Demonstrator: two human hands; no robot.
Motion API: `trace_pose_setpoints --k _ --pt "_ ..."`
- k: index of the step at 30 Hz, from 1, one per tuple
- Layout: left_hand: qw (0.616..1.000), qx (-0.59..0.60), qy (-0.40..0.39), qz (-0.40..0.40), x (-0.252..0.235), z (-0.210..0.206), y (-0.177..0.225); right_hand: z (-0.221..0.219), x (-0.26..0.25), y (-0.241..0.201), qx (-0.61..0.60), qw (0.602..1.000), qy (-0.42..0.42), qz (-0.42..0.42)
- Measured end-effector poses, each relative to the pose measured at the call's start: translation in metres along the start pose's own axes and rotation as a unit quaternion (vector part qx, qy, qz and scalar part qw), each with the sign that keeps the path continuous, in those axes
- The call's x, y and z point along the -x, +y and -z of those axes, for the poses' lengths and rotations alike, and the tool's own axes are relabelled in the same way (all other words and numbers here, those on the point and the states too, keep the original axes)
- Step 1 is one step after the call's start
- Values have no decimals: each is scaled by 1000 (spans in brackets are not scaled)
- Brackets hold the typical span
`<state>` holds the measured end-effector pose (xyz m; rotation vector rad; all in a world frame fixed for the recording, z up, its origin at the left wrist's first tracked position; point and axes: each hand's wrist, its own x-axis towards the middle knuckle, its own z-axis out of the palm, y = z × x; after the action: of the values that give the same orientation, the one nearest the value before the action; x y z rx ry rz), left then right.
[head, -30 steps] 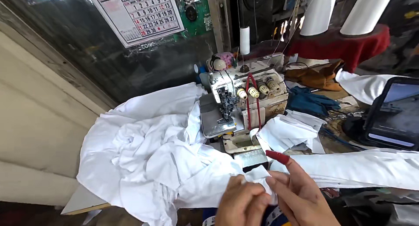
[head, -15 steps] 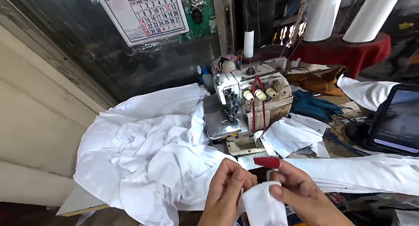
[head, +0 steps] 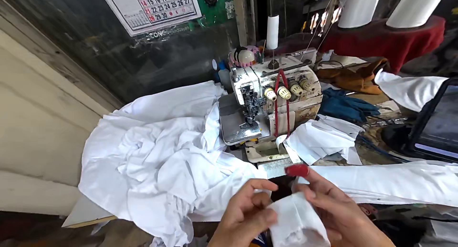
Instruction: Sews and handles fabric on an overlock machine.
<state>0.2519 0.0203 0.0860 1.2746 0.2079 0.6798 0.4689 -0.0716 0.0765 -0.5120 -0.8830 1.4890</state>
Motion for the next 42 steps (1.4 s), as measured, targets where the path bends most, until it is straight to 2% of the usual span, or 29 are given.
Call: trace_pose_setpoints --k 3,7,11,15,20,22,25,27,30,33,35,38,40,42 --pt "994 92 40 -39 -1 -2 1 -3 4 11 25 999 -21 -26" --pt "999 31 15 23 2 -5 -12 -4 1 2 9 1000 5 -11" --pt "988 139 65 -13 8 -4 -14 3 2 0 37 998 -20 -38" --pt "997 64 45 21 10 -5 -18 -2 2 -2 -10 999 -30 -18" --pt "982 168 67 -45 14 -3 -19 -1 3 7 -14 999 -36 -35" --pt "992 115 56 -11 14 -2 -16 -2 4 10 -30 999 -25 -37" --pt "997 11 -4 79 22 0 -11 -5 5 5 -29 998 24 -58" --pt "997 -24 -12 77 30 -3 -5 -7 8 5 -51 994 69 -71" --pt "982 -160 96 26 47 -23 5 -16 11 14 -96 985 128 -71" --pt "923 -305 233 -12 56 -37 6 -37 20 33 21 992 104 -73" --pt "892 -360 272 -2 57 -32 7 -50 26 51 120 983 91 -104" --pt "889 -406 201 63 60 -12 4 -51 24 61 275 945 154 -81" --pt "897 -418 139 46 56 1 17 -49 17 46 365 918 151 -28" --pt "883 -459 102 4 41 10 44 -53 4 38 414 897 152 30"
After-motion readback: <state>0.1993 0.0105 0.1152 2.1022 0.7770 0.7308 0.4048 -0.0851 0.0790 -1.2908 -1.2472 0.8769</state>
